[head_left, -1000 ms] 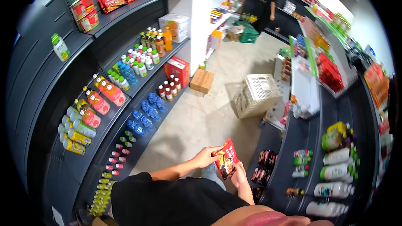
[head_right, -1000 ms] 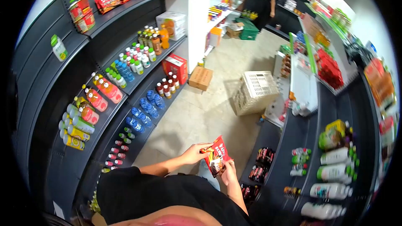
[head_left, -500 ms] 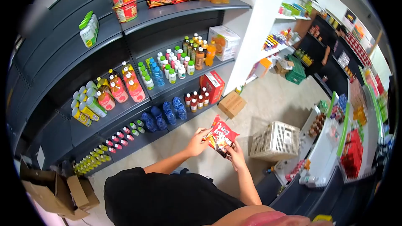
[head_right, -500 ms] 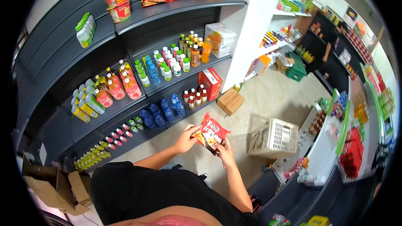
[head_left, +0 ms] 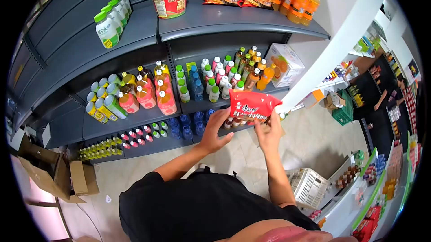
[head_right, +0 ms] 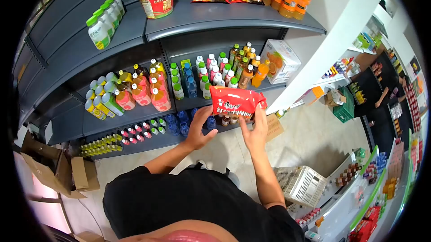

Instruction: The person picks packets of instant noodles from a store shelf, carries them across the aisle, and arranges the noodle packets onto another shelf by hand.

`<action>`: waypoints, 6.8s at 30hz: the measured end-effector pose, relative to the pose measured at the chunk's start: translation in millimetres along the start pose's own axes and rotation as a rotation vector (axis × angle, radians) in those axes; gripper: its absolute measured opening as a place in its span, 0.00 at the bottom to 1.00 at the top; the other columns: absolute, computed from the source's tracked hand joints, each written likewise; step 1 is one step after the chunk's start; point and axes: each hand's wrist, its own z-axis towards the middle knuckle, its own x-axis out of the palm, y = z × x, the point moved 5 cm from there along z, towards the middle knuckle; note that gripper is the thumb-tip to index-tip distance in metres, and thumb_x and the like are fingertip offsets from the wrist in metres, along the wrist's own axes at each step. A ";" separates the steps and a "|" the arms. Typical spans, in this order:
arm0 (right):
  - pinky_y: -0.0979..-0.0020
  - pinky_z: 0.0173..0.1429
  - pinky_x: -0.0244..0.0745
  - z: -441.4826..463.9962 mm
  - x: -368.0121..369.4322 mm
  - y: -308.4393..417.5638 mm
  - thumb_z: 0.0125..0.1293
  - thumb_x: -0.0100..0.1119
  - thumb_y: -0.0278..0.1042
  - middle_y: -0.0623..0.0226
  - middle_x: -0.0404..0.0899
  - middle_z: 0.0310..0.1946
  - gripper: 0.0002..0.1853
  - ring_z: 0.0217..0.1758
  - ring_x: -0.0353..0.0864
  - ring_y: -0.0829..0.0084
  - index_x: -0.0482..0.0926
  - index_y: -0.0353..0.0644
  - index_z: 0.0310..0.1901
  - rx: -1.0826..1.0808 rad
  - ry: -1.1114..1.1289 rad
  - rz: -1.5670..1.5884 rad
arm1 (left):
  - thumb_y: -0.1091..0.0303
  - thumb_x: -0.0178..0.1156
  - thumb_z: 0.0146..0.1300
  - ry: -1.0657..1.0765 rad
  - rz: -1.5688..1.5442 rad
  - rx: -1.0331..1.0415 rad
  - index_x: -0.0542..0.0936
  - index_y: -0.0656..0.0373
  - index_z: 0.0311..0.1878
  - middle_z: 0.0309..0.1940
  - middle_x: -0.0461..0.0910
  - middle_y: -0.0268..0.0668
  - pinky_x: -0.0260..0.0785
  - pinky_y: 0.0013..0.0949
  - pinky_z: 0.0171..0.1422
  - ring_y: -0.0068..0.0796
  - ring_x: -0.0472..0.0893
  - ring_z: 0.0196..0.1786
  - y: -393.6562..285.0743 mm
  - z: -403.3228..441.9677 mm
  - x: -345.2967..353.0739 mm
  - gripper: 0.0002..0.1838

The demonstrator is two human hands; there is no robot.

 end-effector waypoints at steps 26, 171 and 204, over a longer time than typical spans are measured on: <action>0.52 0.62 0.77 408.1 140.5 8.7 0.63 0.71 0.43 0.56 0.75 0.67 0.45 0.69 0.76 0.51 0.59 0.54 0.80 -0.374 0.205 0.236 | 0.29 0.62 0.62 -0.286 1.138 -0.277 0.78 0.39 0.71 0.73 0.64 0.49 0.73 0.54 0.69 0.54 0.72 0.72 43.2 352.3 -80.8 0.38; 0.71 0.45 0.79 -1101.9 -6.4 982.5 0.64 0.59 0.16 0.58 0.86 0.42 0.09 0.41 0.86 0.70 0.82 0.35 0.44 -1.560 2.841 1.964 | 0.73 0.59 0.69 -2.958 1.808 -0.927 0.88 0.63 0.52 0.52 0.84 0.41 0.78 0.35 0.42 0.33 0.84 0.32 -772.3 -1129.5 -246.8 0.13; 0.66 0.51 0.72 -1036.1 -67.8 791.0 0.67 0.56 0.28 0.65 0.76 0.38 0.05 0.43 0.75 0.69 0.75 0.34 0.38 -1.450 3.535 1.261 | 0.68 0.70 0.63 -2.694 2.413 -1.402 0.78 0.56 0.67 0.71 0.74 0.45 0.77 0.43 0.67 0.47 0.81 0.66 -569.6 -758.4 -215.1 0.28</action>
